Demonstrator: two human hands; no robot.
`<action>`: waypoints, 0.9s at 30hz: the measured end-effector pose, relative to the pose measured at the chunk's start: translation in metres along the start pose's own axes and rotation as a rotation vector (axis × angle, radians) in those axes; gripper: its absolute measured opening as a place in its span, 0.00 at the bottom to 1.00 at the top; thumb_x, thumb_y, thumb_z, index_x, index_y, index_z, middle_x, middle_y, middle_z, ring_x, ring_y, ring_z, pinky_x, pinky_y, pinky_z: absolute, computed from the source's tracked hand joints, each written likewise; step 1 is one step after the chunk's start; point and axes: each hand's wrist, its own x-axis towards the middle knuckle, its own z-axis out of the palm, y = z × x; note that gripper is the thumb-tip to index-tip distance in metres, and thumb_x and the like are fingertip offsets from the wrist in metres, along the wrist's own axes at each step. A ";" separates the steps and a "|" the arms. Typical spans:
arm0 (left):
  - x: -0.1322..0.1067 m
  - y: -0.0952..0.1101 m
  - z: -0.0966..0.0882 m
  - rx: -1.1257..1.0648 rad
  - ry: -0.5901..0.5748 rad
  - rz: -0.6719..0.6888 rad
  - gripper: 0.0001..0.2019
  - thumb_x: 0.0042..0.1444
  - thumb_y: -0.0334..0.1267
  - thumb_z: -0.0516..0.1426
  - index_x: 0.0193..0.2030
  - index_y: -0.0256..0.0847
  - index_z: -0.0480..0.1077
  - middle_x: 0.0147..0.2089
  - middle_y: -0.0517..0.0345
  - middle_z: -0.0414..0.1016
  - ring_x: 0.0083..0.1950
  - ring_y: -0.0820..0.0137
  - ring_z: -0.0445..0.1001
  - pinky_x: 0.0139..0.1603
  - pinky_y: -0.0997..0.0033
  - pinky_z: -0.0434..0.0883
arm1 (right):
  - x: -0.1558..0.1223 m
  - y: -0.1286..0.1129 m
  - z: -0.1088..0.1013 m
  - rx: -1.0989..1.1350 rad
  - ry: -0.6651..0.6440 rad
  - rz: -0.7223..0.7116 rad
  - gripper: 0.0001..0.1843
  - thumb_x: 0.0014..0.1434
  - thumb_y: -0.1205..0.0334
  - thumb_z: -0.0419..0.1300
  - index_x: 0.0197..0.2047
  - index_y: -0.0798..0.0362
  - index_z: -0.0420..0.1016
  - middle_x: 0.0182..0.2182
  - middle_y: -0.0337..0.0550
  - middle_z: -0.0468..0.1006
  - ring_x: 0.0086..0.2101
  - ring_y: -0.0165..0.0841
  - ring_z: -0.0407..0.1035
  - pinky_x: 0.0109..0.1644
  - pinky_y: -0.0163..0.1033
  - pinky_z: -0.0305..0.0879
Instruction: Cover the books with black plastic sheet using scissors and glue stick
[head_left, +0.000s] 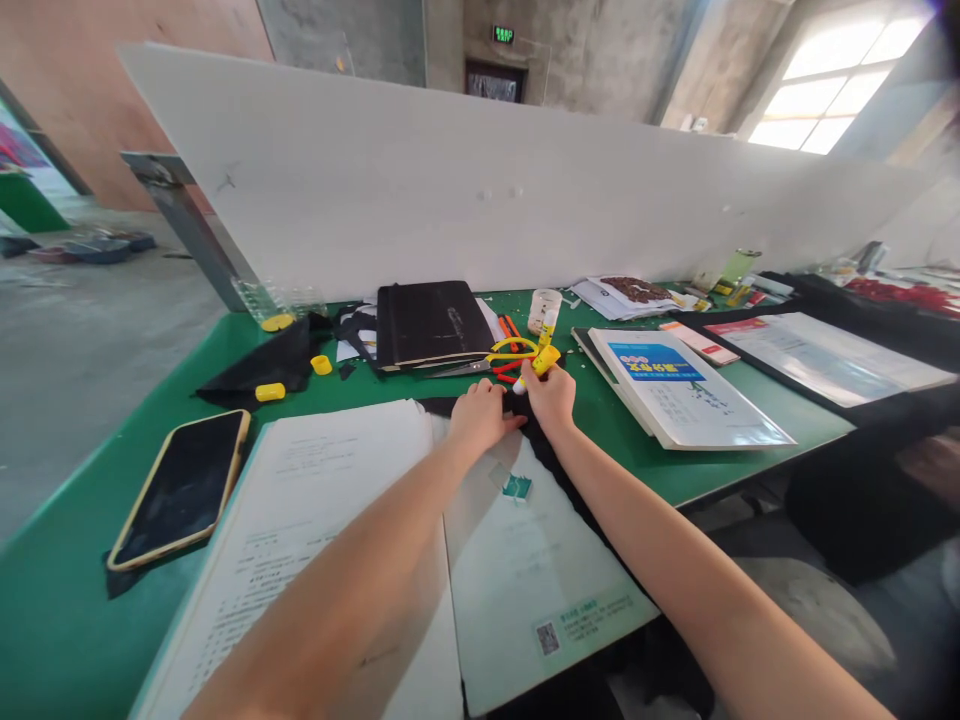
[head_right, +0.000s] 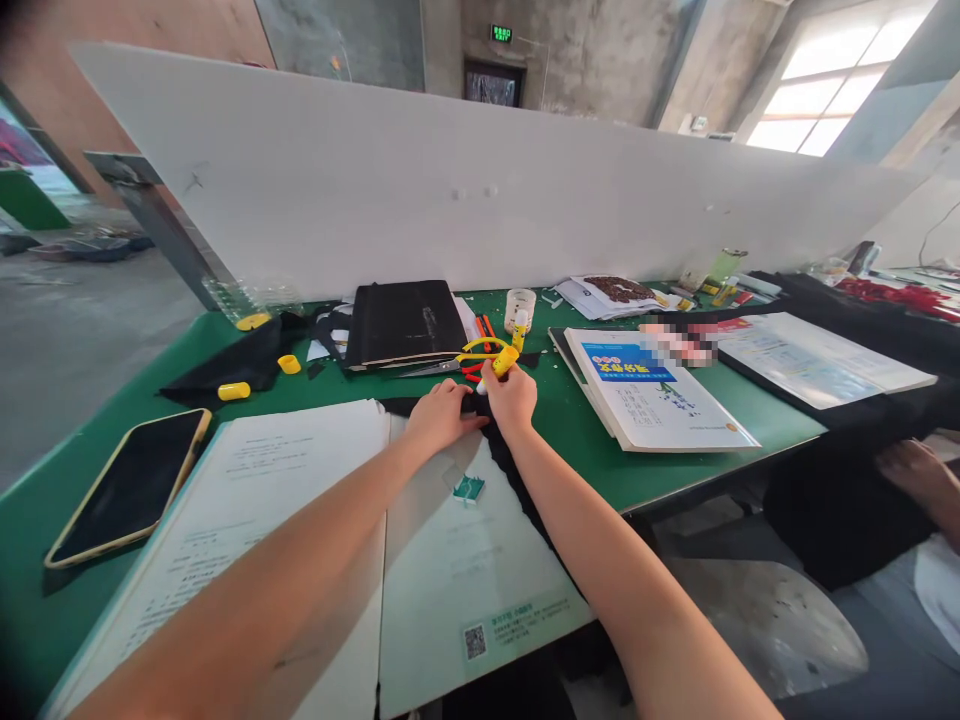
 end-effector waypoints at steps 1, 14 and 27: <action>0.000 0.000 0.000 -0.002 0.004 0.001 0.26 0.51 0.56 0.59 0.50 0.38 0.67 0.46 0.48 0.67 0.50 0.57 0.68 0.46 0.63 0.67 | 0.000 0.000 0.000 -0.067 -0.029 -0.002 0.23 0.57 0.43 0.51 0.26 0.53 0.72 0.22 0.44 0.76 0.26 0.35 0.69 0.29 0.35 0.57; -0.003 -0.002 -0.005 -0.039 0.091 -0.040 0.27 0.49 0.52 0.61 0.48 0.32 0.65 0.47 0.44 0.69 0.51 0.57 0.67 0.49 0.61 0.66 | -0.003 -0.002 0.011 -0.163 -0.245 -0.289 0.20 0.58 0.45 0.52 0.31 0.54 0.72 0.26 0.44 0.76 0.27 0.33 0.68 0.30 0.34 0.53; -0.031 0.023 -0.007 0.129 -0.139 -0.011 0.41 0.58 0.61 0.47 0.66 0.25 0.50 0.68 0.33 0.49 0.70 0.51 0.46 0.64 0.41 0.50 | 0.026 0.019 0.015 0.161 -0.154 0.030 0.25 0.56 0.41 0.49 0.26 0.54 0.71 0.24 0.43 0.76 0.26 0.33 0.68 0.28 0.33 0.56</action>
